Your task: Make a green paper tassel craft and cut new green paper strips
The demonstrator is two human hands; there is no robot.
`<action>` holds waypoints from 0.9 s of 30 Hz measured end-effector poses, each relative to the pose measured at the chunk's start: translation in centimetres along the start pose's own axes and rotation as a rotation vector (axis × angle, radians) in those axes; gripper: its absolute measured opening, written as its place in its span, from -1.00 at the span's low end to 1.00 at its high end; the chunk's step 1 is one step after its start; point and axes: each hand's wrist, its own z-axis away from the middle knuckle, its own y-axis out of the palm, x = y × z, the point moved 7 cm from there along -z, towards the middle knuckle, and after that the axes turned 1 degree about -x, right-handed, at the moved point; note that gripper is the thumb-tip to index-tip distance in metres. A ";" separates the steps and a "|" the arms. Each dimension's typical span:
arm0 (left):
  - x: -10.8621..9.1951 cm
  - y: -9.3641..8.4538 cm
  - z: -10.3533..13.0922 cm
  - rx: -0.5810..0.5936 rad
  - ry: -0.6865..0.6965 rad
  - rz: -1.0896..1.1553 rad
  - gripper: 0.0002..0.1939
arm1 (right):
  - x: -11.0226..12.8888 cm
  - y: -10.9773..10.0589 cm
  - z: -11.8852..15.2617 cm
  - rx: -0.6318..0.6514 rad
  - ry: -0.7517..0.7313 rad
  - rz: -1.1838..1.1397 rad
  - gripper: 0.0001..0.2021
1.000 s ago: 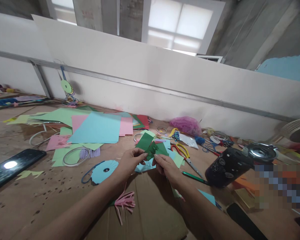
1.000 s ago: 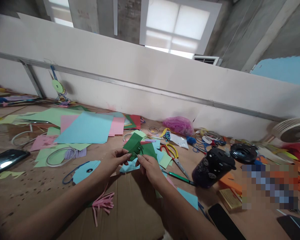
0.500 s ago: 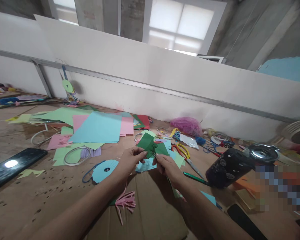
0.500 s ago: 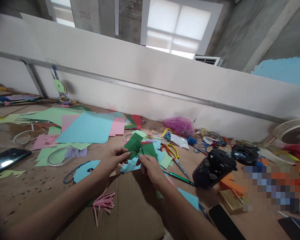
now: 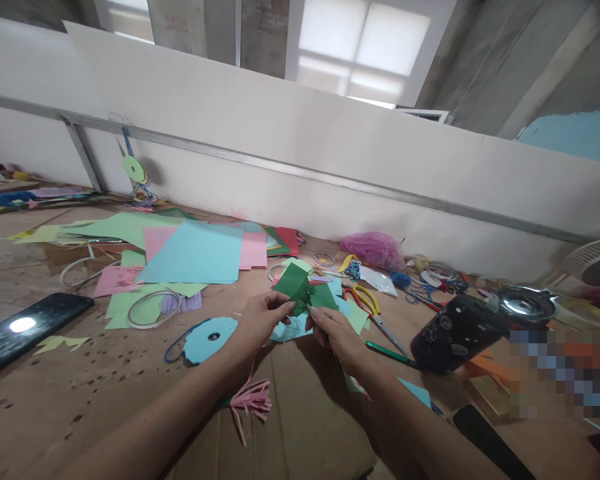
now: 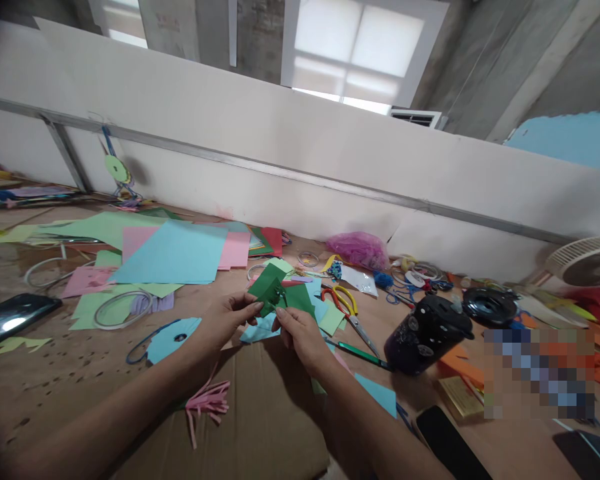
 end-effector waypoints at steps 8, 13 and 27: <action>0.6 0.2 0.0 0.035 -0.007 0.020 -0.72 | 0.0 0.0 0.1 -0.013 0.010 0.019 -0.53; 0.9 0.5 0.0 0.067 0.000 0.048 -0.71 | 0.3 0.1 0.2 -0.021 0.001 0.019 -0.52; 0.5 -0.4 -0.1 -0.031 -0.011 0.059 -0.65 | -0.2 0.0 0.1 -0.003 0.026 -0.020 -0.52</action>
